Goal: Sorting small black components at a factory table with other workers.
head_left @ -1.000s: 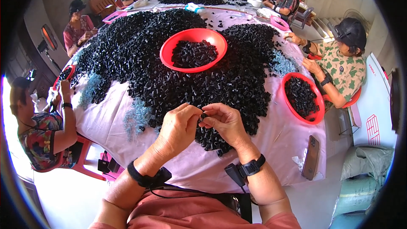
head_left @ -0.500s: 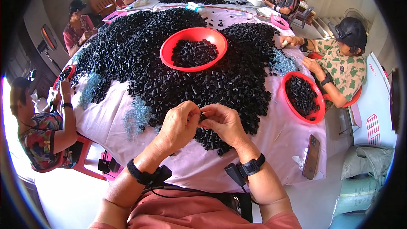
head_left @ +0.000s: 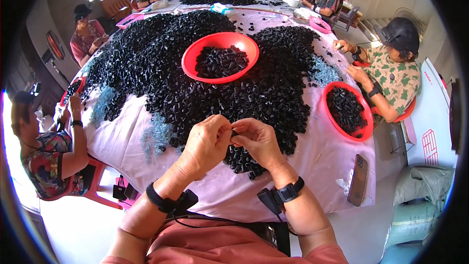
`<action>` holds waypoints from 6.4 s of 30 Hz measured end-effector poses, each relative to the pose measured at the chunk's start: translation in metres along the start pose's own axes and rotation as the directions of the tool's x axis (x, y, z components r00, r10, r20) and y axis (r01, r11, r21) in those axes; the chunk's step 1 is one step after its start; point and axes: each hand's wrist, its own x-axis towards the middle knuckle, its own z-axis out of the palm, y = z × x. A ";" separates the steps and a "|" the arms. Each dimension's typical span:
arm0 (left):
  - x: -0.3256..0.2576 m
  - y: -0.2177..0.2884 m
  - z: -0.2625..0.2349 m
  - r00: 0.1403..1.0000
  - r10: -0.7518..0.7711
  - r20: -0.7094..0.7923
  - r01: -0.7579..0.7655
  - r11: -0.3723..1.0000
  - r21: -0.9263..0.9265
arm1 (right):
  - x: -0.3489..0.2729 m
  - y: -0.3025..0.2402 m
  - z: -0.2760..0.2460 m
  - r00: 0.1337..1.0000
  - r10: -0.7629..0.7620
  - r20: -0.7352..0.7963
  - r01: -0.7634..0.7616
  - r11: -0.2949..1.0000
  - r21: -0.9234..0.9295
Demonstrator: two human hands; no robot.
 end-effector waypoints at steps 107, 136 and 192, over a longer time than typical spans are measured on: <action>0.002 -0.002 -0.005 0.995 -0.077 0.068 0.082 0.994 -0.069 | 0.001 -0.002 0.001 1.000 -0.005 0.013 0.006 0.997 -0.075; -0.003 -0.002 0.002 0.999 0.044 -0.017 -0.044 0.999 0.007 | 0.002 0.002 0.002 1.000 -0.003 0.003 0.003 0.996 -0.092; -0.009 0.001 0.000 0.992 0.126 -0.010 -0.125 0.990 0.069 | 0.003 -0.001 -0.002 0.999 -0.021 -0.042 0.016 0.995 -0.099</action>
